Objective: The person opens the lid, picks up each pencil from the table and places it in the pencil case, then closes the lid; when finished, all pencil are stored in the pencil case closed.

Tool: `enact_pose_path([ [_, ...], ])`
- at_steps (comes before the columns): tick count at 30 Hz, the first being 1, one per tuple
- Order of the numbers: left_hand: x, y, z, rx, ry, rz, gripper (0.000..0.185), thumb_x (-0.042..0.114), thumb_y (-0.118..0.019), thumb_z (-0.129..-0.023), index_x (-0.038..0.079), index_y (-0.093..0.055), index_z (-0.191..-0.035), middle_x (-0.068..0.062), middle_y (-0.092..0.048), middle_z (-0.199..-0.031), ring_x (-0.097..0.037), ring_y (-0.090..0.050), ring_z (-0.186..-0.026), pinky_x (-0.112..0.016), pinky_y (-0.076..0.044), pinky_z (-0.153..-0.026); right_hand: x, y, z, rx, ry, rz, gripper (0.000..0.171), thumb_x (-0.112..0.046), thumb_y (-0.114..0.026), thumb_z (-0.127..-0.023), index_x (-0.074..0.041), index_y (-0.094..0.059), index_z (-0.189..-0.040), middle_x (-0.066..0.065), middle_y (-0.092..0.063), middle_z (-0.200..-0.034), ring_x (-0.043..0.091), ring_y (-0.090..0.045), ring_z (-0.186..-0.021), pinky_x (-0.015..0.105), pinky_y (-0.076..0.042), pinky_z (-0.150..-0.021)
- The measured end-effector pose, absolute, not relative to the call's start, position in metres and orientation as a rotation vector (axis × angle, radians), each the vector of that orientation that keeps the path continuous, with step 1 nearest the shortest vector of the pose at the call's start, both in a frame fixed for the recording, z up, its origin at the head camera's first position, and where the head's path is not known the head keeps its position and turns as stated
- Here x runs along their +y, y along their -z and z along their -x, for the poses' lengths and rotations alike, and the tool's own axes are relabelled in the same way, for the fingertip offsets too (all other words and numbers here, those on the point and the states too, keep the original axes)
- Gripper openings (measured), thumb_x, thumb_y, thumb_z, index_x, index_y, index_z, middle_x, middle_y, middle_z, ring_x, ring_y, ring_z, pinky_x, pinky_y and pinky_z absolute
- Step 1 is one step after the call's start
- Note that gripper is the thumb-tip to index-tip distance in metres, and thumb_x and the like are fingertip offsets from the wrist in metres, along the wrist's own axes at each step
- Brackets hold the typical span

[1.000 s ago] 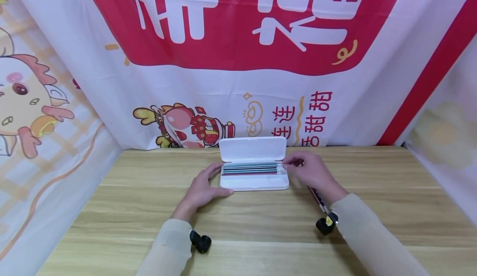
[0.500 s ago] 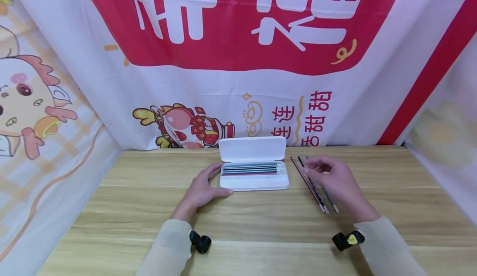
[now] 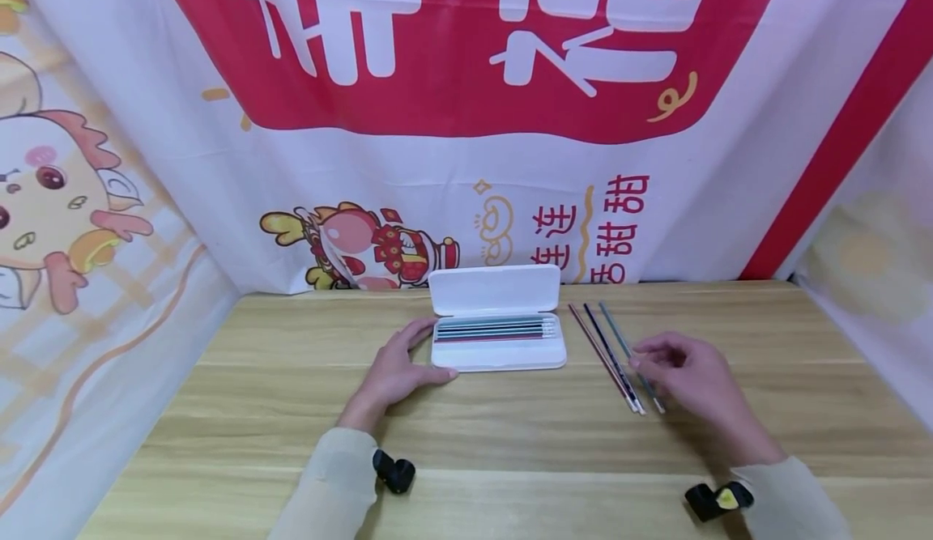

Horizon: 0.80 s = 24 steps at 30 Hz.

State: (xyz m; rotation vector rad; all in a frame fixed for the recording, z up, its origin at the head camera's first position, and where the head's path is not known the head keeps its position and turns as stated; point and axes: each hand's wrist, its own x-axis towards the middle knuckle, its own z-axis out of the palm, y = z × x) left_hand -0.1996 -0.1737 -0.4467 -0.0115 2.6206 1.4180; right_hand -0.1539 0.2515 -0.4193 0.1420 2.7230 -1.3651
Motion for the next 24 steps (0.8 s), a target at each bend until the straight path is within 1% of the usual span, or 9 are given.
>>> enact_pose_path([
  [6,-0.173,0.446,0.199,2.625,-1.418,0.006,0.089,0.034,-0.096,-0.081,0.033,-0.052,-0.158,0.000,-0.050,-0.169,-0.037,-0.030,-0.164,-0.070,-0.021,-0.132,0.262,0.424,0.149,2.708,1.365,-0.150,0.039,-0.026,-0.076,-0.102,-0.001,-0.070,-0.131,0.013,-0.075,-0.111,0.019,-0.067,-0.088,0.028,-0.060,-0.067],
  [9,-0.173,0.446,0.200,2.620,-1.422,0.010,0.089,0.034,-0.096,-0.081,0.033,-0.052,-0.158,0.000,-0.050,-0.169,-0.036,-0.030,-0.164,-0.070,-0.020,-0.132,0.267,0.425,0.146,2.667,1.386,-0.173,0.042,-0.028,-0.075,-0.102,0.000,-0.068,-0.132,0.013,-0.075,-0.110,0.019,-0.068,-0.086,0.029,-0.062,-0.067],
  [14,-0.174,0.447,0.199,2.603,-1.443,0.017,0.091,0.034,-0.097,-0.080,0.033,-0.051,-0.159,0.000,-0.050,-0.169,-0.036,-0.030,-0.163,-0.069,-0.020,-0.133,0.275,0.428,0.143,2.659,1.363,-0.155,0.042,-0.027,-0.078,-0.100,0.002,-0.068,-0.130,0.010,-0.076,-0.105,0.016,-0.067,-0.081,0.029,-0.061,-0.066],
  [19,-0.175,0.447,0.200,2.611,-1.442,0.002,0.090,0.034,-0.097,-0.080,0.032,-0.052,-0.158,-0.001,-0.049,-0.169,-0.036,-0.032,-0.162,-0.069,-0.022,-0.132,0.280,0.429,0.142,2.650,1.313,-0.162,0.042,-0.026,-0.079,-0.099,0.002,-0.070,-0.129,0.008,-0.077,-0.102,0.015,-0.067,-0.083,0.028,-0.062,-0.068],
  [24,-0.174,0.447,0.200,2.620,-1.420,-0.001,0.088,0.034,-0.097,-0.080,0.035,-0.053,-0.157,0.002,-0.049,-0.169,-0.034,-0.035,-0.160,-0.068,-0.025,-0.132,0.281,0.430,0.141,2.643,1.287,-0.188,0.046,-0.029,-0.081,-0.098,0.003,-0.070,-0.130,0.005,-0.077,-0.099,0.013,-0.068,-0.084,0.026,-0.062,-0.068],
])
